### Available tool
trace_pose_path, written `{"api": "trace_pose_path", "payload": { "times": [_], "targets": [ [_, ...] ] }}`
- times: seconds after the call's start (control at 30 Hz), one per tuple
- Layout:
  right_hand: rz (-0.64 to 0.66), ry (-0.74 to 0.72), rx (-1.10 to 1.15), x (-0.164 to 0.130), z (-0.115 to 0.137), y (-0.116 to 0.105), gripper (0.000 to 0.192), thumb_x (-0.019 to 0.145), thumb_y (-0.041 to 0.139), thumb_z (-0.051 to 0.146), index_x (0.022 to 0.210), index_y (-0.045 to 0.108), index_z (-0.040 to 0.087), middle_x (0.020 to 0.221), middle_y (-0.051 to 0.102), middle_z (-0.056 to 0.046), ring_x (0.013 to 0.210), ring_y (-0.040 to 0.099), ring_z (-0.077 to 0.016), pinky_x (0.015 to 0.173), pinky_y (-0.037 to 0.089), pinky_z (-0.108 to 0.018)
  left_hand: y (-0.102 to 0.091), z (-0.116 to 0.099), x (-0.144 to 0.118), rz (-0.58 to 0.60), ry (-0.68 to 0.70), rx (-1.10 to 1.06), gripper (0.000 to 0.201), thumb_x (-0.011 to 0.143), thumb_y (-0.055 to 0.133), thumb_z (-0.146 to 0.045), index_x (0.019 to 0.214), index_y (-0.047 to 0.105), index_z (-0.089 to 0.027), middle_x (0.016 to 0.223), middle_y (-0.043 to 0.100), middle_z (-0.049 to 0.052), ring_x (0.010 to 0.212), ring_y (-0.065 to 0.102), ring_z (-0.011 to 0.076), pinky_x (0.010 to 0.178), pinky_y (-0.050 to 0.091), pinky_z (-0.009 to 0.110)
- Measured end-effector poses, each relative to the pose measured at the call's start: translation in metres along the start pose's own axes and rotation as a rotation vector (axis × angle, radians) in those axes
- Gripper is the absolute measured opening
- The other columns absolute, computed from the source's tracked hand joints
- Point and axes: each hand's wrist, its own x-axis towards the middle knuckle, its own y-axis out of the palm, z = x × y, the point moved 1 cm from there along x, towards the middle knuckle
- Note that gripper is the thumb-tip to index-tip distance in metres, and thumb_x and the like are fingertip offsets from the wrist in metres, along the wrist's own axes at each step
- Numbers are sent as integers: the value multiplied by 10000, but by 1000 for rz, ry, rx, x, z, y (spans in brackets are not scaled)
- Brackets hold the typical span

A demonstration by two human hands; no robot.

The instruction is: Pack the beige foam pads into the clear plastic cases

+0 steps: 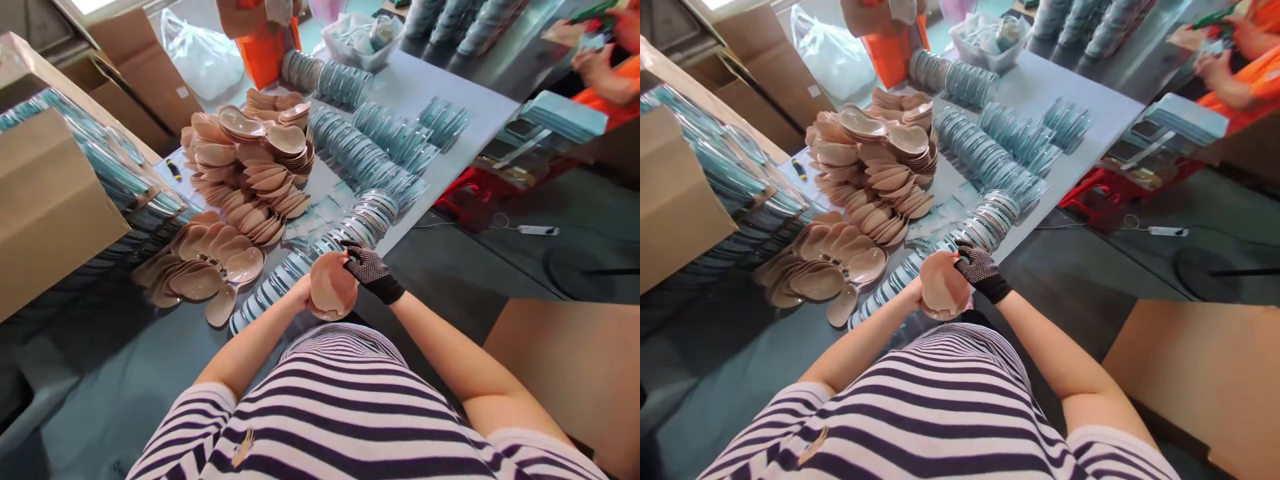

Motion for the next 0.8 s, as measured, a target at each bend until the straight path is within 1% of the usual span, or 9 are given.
{"api": "trace_pose_path", "payload": {
  "times": [0.1,0.23,0.3,0.4,0.47,0.53,0.6,0.7,0.8],
  "targets": [
    [56,70,-57,-3,-9,2,157,852,569,284,844,696,192,1028,728,-98,981,662,-232,869,516,-347,-3,8,2,18,-48,-96,445,840,656,-454,1161,690,-149,1133,743,101,1097,657,294,1031,466,441],
    [96,132,-118,2,-10,5,198,866,535,326,863,677,189,911,710,-77,834,645,-206,763,498,-309,-6,8,0,64,-36,-262,614,867,527,-669,1219,669,-187,1236,709,86,1242,597,288,1110,423,422],
    [75,153,-129,4,-9,11,221,872,517,355,873,661,188,847,694,-62,772,628,-201,713,482,-302,-7,8,-1,95,-31,-340,689,798,581,-735,1210,680,-192,1267,694,95,1290,563,310,1134,400,438],
    [18,165,-108,9,-8,28,210,865,514,373,878,632,200,810,681,-51,739,617,-204,693,478,-307,-8,11,2,111,39,-380,732,704,724,-692,1233,677,-189,1302,674,111,1308,542,338,1127,399,449],
    [4,134,-48,22,-8,42,199,870,505,373,886,613,206,814,681,-52,744,620,-203,717,495,-314,-12,16,6,28,90,-370,726,653,816,-586,1236,676,-176,1273,687,125,1258,576,351,1090,426,459],
    [30,78,34,47,-11,54,232,912,450,370,943,604,199,866,692,-61,787,638,-196,762,516,-313,-19,23,10,-157,111,-365,719,574,885,-464,1198,687,-165,1189,723,126,1158,632,346,1024,471,457],
    [96,28,33,88,-16,61,307,964,377,359,1085,594,179,1016,706,-84,913,659,-188,839,523,-306,-27,30,10,-348,86,-391,699,508,909,-397,1125,704,-143,1076,753,122,1034,677,321,932,518,426],
    [335,-24,-304,160,-25,71,413,979,397,310,1347,513,164,1321,626,-125,1176,607,-207,991,473,-327,-40,39,4,-504,51,-457,628,506,901,-357,1055,713,-119,968,762,122,887,699,275,799,548,362],
    [602,-96,-577,215,-34,87,482,875,587,250,1351,570,177,1375,598,-150,1250,568,-274,1037,440,-366,-49,44,-7,-619,74,-524,557,536,882,-299,1043,715,-136,952,763,104,840,699,240,737,545,315]
  ]
}}
